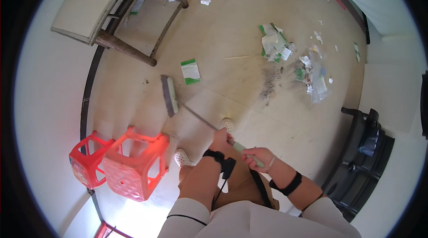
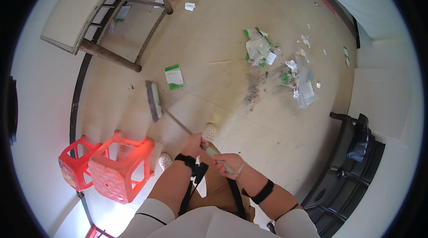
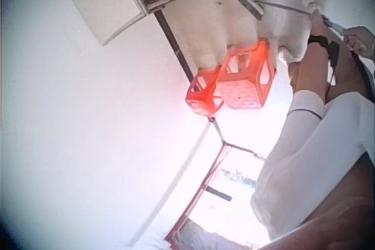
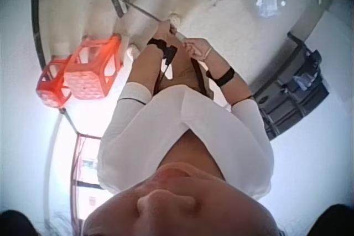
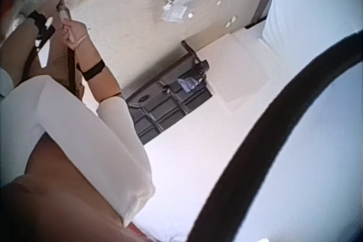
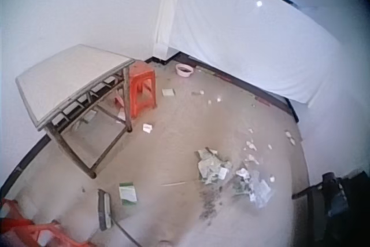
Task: The person sweeps scattered paper and plastic debris on a tiled floor using a broom and dustpan. They move a red plastic stool and a metal table to access areas underneath, then continue sweeping the remaining debris into a pile.
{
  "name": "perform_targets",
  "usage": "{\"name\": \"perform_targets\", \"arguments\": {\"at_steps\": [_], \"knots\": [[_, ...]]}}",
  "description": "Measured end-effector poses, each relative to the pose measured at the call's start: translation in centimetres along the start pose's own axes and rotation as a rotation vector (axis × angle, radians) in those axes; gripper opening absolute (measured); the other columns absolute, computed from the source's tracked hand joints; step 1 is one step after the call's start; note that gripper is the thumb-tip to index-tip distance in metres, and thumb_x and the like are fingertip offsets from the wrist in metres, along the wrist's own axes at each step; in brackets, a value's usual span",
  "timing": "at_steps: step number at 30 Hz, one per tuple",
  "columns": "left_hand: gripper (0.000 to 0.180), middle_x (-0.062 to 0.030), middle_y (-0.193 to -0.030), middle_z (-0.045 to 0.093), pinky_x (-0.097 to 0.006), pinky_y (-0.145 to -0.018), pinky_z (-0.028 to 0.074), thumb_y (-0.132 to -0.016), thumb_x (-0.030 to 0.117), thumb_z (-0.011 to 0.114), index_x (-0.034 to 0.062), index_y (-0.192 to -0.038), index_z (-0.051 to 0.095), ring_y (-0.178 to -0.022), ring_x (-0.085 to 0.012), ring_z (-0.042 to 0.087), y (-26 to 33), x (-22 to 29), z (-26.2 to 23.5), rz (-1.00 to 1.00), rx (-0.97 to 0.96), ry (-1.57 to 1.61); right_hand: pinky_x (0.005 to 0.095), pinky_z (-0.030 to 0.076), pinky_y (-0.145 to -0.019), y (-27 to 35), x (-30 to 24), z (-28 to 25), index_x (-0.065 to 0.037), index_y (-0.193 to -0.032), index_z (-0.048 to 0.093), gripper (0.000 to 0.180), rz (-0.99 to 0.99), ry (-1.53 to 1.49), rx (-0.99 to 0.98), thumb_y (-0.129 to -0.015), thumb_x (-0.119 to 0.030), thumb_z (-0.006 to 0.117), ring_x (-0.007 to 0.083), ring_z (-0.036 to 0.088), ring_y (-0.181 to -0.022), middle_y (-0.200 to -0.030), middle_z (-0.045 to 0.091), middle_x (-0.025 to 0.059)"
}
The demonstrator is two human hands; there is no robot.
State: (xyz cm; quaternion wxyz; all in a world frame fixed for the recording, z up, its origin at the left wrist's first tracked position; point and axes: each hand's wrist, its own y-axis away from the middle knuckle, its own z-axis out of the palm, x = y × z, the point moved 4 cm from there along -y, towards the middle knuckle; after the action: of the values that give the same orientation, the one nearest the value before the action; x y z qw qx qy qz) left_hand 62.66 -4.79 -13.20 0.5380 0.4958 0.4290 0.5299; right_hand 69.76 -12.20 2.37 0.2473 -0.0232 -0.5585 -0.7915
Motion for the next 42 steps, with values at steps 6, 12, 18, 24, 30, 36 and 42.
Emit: {"name": "perform_targets", "arguments": {"at_steps": [6,12,18,24,30,36,42], "knots": [[0.013,-0.0077,-0.054,0.038,-0.032,-0.037,0.035,-0.070,0.012,0.045,0.0006,-0.068,0.037,-0.041,-0.0175,0.038,1.5,-2.5,14.2,-0.068,-0.224,0.076,0.0134,0.029,-0.032,7.8,-6.0,-4.4,-0.001,-0.075,0.040,0.011,-0.246,-0.032,0.098,-0.071,-0.009,0.047,0.0050,0.037,-0.043,-0.062,0.042,0.0040],[0.019,-0.0054,-0.053,0.034,-0.029,-0.037,0.034,-0.072,0.017,0.047,0.0032,-0.067,0.035,-0.041,-0.0149,0.035,5.1,-2.3,20.0,-0.150,-0.411,-0.022,0.0174,0.031,-0.032,12.4,-6.5,-3.5,-0.001,-0.073,0.042,0.009,-0.543,0.349,0.280,-0.070,-0.009,0.046,0.0068,0.039,-0.043,-0.060,0.042,0.0042],[0.018,0.0000,-0.050,0.031,-0.024,-0.036,0.031,-0.072,0.020,0.049,0.0086,-0.065,0.037,-0.038,-0.0107,0.031,11.7,-2.9,16.5,-0.075,-0.348,0.009,0.0194,0.033,-0.034,15.4,-1.8,-3.8,-0.002,-0.078,0.042,0.011,-0.374,0.291,0.081,-0.072,-0.011,0.046,0.0078,0.039,-0.044,-0.062,0.043,0.0036],[0.019,-0.0008,-0.053,0.037,-0.025,-0.040,0.034,-0.073,0.023,0.046,0.0078,-0.067,0.037,-0.043,-0.0116,0.038,12.0,-2.2,5.4,-0.041,-0.192,0.154,0.0175,0.033,-0.033,11.5,1.6,-1.3,-0.004,-0.084,0.040,0.014,-0.098,0.251,-0.173,-0.071,-0.010,0.043,0.0062,0.040,-0.043,-0.064,0.044,0.0029],[0.028,-0.0064,-0.052,0.041,-0.027,-0.045,0.039,-0.074,0.029,0.044,0.0061,-0.058,0.040,-0.048,-0.0172,0.043,11.5,-1.8,-1.1,-0.122,0.181,0.067,0.0157,0.030,-0.029,2.3,2.7,1.5,-0.005,-0.063,0.042,0.006,0.050,0.242,-0.128,-0.067,-0.008,0.045,0.0047,0.037,-0.036,-0.046,0.039,-0.0012],[0.022,-0.0101,-0.059,0.042,-0.035,-0.052,0.040,-0.074,0.024,0.041,0.0070,-0.060,0.040,-0.060,-0.0217,0.045,8.8,-3.2,5.3,-0.273,-0.013,-0.190,0.0151,0.031,-0.029,2.3,-1.3,-2.4,-0.005,-0.067,0.043,0.004,-0.031,-0.041,-0.142,-0.067,-0.007,0.046,0.0047,0.038,-0.036,-0.051,0.042,0.0016],[0.020,-0.0072,-0.055,0.041,-0.032,-0.050,0.039,-0.074,0.019,0.044,0.0012,-0.066,0.040,-0.052,-0.0195,0.043,8.0,-7.3,15.2,-0.156,-0.424,-0.324,0.0130,0.028,-0.029,12.1,-4.9,-5.7,0.000,-0.072,0.042,0.009,-0.223,-0.030,0.111,-0.069,-0.008,0.044,0.0044,0.036,-0.039,-0.055,0.041,0.0029]]}}
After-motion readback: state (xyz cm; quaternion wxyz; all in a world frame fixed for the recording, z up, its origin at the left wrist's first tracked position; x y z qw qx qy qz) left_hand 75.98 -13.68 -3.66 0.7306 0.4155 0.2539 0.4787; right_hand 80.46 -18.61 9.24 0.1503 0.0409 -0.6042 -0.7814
